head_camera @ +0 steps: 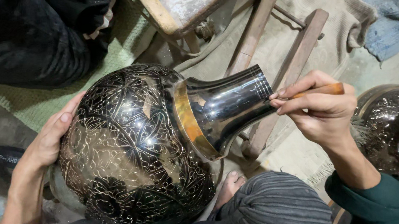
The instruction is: The person holds a large dark metal vase with gold floral patterns and uses a small wooden-handled tool to engrave fine lines on the neck. The person rotates the vase slightly to continue the engraving around the circumference.
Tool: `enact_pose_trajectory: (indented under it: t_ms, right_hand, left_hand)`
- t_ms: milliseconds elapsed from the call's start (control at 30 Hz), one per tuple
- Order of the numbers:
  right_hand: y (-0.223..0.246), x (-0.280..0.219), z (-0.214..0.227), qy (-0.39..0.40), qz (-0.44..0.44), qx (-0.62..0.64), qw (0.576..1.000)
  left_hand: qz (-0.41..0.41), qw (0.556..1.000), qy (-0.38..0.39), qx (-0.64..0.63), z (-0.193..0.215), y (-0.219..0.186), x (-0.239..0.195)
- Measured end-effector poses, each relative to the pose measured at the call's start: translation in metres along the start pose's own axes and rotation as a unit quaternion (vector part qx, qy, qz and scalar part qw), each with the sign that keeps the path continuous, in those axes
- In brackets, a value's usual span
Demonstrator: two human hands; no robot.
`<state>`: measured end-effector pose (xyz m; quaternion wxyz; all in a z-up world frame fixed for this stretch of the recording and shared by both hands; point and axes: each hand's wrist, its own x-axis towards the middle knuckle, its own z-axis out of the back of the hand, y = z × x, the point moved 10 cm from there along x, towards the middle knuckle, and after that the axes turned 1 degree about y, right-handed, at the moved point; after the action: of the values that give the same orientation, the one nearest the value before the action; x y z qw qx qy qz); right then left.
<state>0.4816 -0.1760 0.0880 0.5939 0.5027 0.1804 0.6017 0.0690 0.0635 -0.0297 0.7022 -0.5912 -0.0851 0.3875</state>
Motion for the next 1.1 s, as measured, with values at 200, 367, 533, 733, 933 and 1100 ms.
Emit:
enact_pose_trajectory:
  t_ms: [200,367,533,733,933,1100]
  right_hand:
    - [0.001,-0.004,0.001,-0.01,0.022,0.023,0.999]
    - [-0.003,-0.01,0.001,-0.045,0.006,0.012,0.999]
    - [0.001,-0.012,0.002,-0.025,0.032,-0.03,0.999]
    - [-0.016,-0.022,0.005,-0.02,0.027,0.041,0.999]
    - [-0.049,-0.033,0.034,-0.071,-0.086,0.153,0.982]
    - [-0.076,-0.033,0.002,0.109,-0.146,0.006,0.983]
  left_hand:
    - [0.005,1.0,-0.001,-0.007,0.003,0.007,0.003]
    - [-0.036,0.999,0.014,-0.024,-0.001,-0.004,0.001]
    - [-0.034,0.999,0.016,-0.022,-0.002,-0.005,0.002]
    - [-0.011,1.0,0.005,-0.002,-0.001,-0.003,0.004]
    - [0.029,0.998,-0.015,-0.045,0.007,0.019,-0.007]
    - [0.036,0.997,-0.033,-0.055,0.036,0.095,-0.026]
